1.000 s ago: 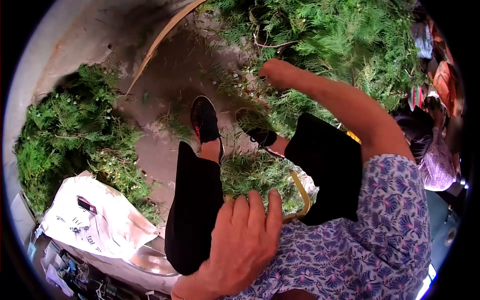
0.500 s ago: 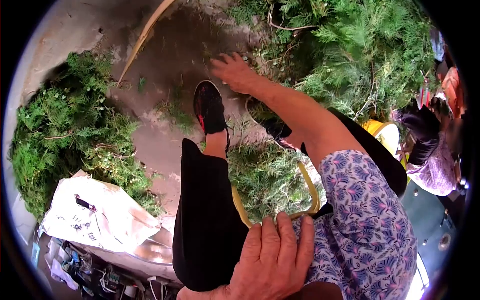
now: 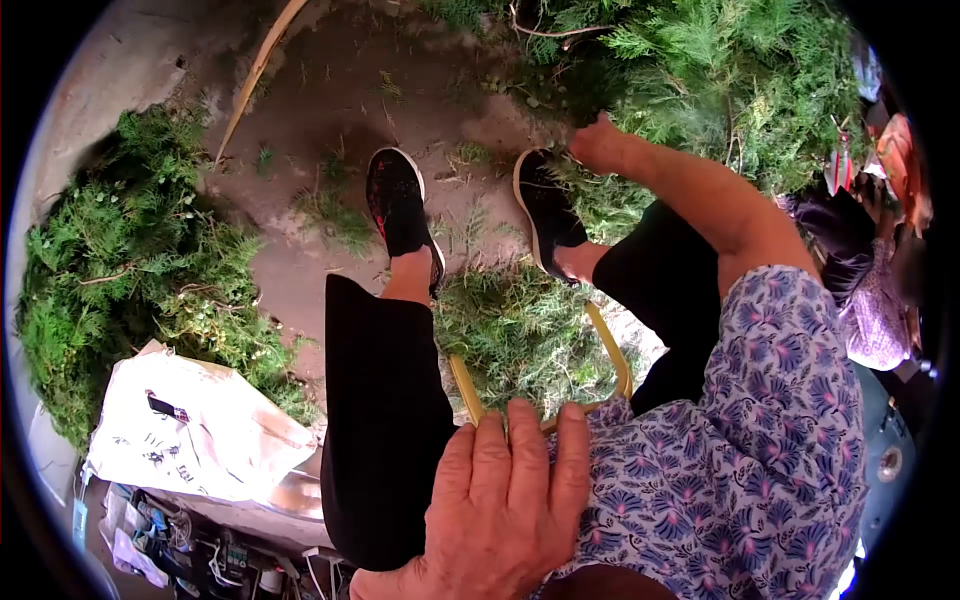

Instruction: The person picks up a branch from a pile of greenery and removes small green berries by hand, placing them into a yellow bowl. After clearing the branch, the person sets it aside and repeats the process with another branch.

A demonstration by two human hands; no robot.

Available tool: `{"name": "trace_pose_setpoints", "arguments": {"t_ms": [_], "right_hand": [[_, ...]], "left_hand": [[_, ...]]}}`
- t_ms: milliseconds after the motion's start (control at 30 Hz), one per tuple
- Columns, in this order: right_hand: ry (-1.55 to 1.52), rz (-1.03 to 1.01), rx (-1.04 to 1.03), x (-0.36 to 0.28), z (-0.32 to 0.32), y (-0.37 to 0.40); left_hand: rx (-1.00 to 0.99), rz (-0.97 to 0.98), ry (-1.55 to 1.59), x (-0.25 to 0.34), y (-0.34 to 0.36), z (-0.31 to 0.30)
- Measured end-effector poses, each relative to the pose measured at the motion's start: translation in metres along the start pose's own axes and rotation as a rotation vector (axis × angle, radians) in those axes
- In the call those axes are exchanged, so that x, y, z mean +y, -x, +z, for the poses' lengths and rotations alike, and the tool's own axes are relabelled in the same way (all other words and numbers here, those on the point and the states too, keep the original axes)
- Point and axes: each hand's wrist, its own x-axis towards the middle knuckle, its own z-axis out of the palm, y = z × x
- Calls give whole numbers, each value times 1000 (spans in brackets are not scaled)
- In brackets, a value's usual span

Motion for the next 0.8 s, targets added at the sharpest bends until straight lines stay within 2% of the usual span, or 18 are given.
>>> {"name": "trace_pose_setpoints", "arguments": {"t_ms": [67,133,200,267,333,400,467,500,533,600,633,700,733,800], "right_hand": [[-115,84,560,3,0,-21],[-125,38,622,-9,-29,-31],[-259,-79,869,-46,-44,-42],[-270,-301,976,-76,-42,-70],[-416,-390,1012,-102,-33,-90],[-479,-340,1020,-134,-21,-112],[-634,-235,712,-161,-42,-72],[-768,-308,746,-186,-10,-112],[-834,-204,617,-200,-16,-99],[-1089,-82,744,-220,-7,-101],[-1121,-39,1001,-229,5,-110],[-1092,6,850,-223,4,-112],[-1087,15,864,-220,2,-112],[-1087,-100,710,-215,-5,-113]], "left_hand": [[-31,-21,10,2,-5,-6],[-80,-43,34,6,-19,-26],[-590,-352,336,7,-48,-57],[-547,-378,311,11,-46,-53],[-509,-401,296,11,-33,-39],[-36,-24,-33,1,-16,-13],[-22,-13,-58,0,-14,-6],[-7,-2,-80,-1,-13,-4],[-8,1,-85,1,-14,-4],[-30,-49,-73,4,-17,-7],[-14,-33,-76,3,-21,-8],[-74,-54,-26,4,-25,-15],[-64,-42,-31,4,-26,-18],[-176,-66,-20,4,-26,-24]]}}
